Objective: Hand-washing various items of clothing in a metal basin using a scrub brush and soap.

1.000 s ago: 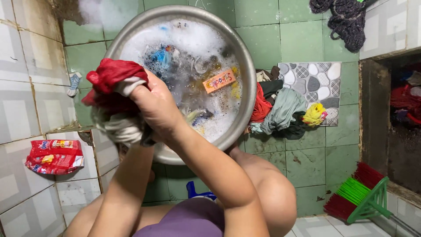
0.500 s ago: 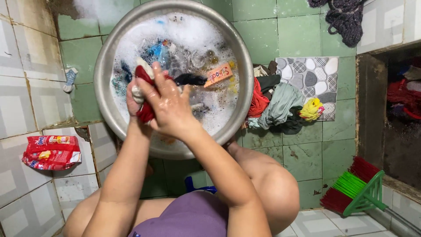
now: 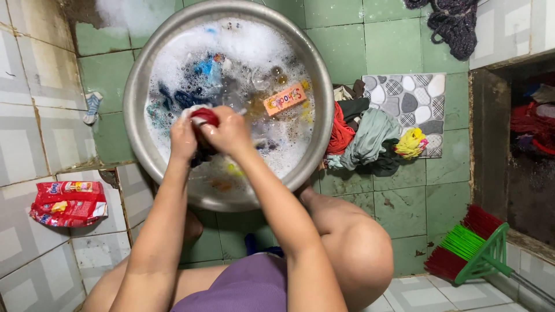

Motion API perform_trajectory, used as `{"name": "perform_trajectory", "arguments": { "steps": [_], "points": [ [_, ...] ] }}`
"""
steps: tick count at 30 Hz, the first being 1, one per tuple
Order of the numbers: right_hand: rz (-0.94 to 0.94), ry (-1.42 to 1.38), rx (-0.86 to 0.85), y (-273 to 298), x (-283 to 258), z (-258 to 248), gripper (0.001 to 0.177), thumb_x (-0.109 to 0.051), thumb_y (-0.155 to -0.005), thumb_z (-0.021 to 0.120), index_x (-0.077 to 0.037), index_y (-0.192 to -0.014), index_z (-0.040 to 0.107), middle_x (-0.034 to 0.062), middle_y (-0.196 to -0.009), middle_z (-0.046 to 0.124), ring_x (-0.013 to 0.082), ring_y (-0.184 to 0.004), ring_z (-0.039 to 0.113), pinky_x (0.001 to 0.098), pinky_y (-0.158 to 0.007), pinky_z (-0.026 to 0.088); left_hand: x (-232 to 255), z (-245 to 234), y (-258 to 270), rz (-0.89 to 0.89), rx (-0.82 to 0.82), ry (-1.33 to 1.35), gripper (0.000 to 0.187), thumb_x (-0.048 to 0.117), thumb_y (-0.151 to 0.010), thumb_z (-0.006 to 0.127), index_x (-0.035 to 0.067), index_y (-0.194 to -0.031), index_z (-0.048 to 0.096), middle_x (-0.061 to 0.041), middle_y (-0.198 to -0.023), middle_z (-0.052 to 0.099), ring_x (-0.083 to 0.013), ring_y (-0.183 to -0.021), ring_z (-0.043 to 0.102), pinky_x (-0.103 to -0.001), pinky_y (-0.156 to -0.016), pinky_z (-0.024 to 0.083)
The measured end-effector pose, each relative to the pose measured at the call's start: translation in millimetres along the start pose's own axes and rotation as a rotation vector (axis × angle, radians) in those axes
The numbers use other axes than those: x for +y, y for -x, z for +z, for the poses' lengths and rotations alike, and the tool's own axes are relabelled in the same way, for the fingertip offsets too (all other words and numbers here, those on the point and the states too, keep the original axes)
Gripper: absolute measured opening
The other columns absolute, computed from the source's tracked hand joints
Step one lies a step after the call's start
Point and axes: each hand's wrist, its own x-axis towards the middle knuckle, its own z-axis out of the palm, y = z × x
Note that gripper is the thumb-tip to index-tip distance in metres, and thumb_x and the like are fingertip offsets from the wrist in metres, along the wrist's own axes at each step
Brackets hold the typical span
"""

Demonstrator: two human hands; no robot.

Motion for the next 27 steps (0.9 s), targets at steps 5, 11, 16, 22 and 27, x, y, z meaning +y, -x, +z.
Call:
{"name": "perform_trajectory", "arguments": {
  "steps": [5, 11, 16, 22, 27],
  "points": [
    [0.091, 0.329, 0.019, -31, 54, -23, 0.026, -0.037, -0.08, 0.071, -0.017, -0.096, 0.077, 0.0101, -0.096, 0.072, 0.0341, -0.09, 0.07, 0.0501, -0.077, 0.055, -41, -76, -25, 0.249, 0.293, -1.24, 0.049, 0.048, -0.105, 0.061, 0.01, -0.136, 0.059, -0.024, -0.131, 0.064, -0.0426, -0.127, 0.055, -0.05, -0.112, 0.042],
    [0.147, 0.594, 0.006, -79, 153, 33, 0.025, -0.032, -0.092, 0.063, -0.015, -0.108, 0.072, 0.0159, -0.116, 0.067, 0.0398, -0.111, 0.064, 0.0531, -0.092, 0.052, -37, -91, -32, -0.287, 0.305, -1.613, 0.079, 0.065, -0.084, 0.065, 0.038, -0.154, 0.042, -0.022, -0.169, 0.003, -0.0537, -0.151, 0.015, -0.071, -0.116, 0.017],
    [0.012, 0.708, -0.23, -66, 146, 85, 0.051, -0.023, -0.095, 0.049, -0.03, -0.145, 0.052, 0.0158, -0.16, 0.033, 0.0457, -0.148, 0.026, 0.0723, -0.112, 0.018, -85, -68, -57, -0.354, 0.064, -1.72, 0.086, 0.064, -0.087, 0.062, 0.046, -0.16, 0.019, -0.02, -0.171, -0.012, -0.0524, -0.153, -0.01, -0.082, -0.11, 0.005],
    [0.04, 0.978, -0.709, -78, 213, 63, 0.047, -0.026, -0.107, 0.039, -0.035, -0.152, 0.047, 0.0024, -0.164, 0.036, 0.0298, -0.156, 0.026, 0.0685, -0.125, -0.006, -70, -42, -58, -0.361, -0.276, -1.875, 0.081, 0.061, -0.093, 0.054, 0.048, -0.16, 0.012, -0.017, -0.172, -0.008, -0.0417, -0.157, -0.002, -0.075, -0.117, 0.01],
    [0.305, 1.183, -0.407, -66, 198, 61, 0.04, -0.024, -0.108, 0.041, -0.015, -0.144, 0.056, 0.0166, -0.162, 0.043, 0.0355, -0.157, 0.028, 0.0653, -0.123, -0.002, -84, -31, -53, -0.527, -0.263, -2.03, 0.069, 0.048, -0.101, 0.051, 0.04, -0.162, 0.018, -0.014, -0.171, -0.004, -0.0388, -0.159, -0.002, -0.071, -0.121, 0.001]
  ]
}}
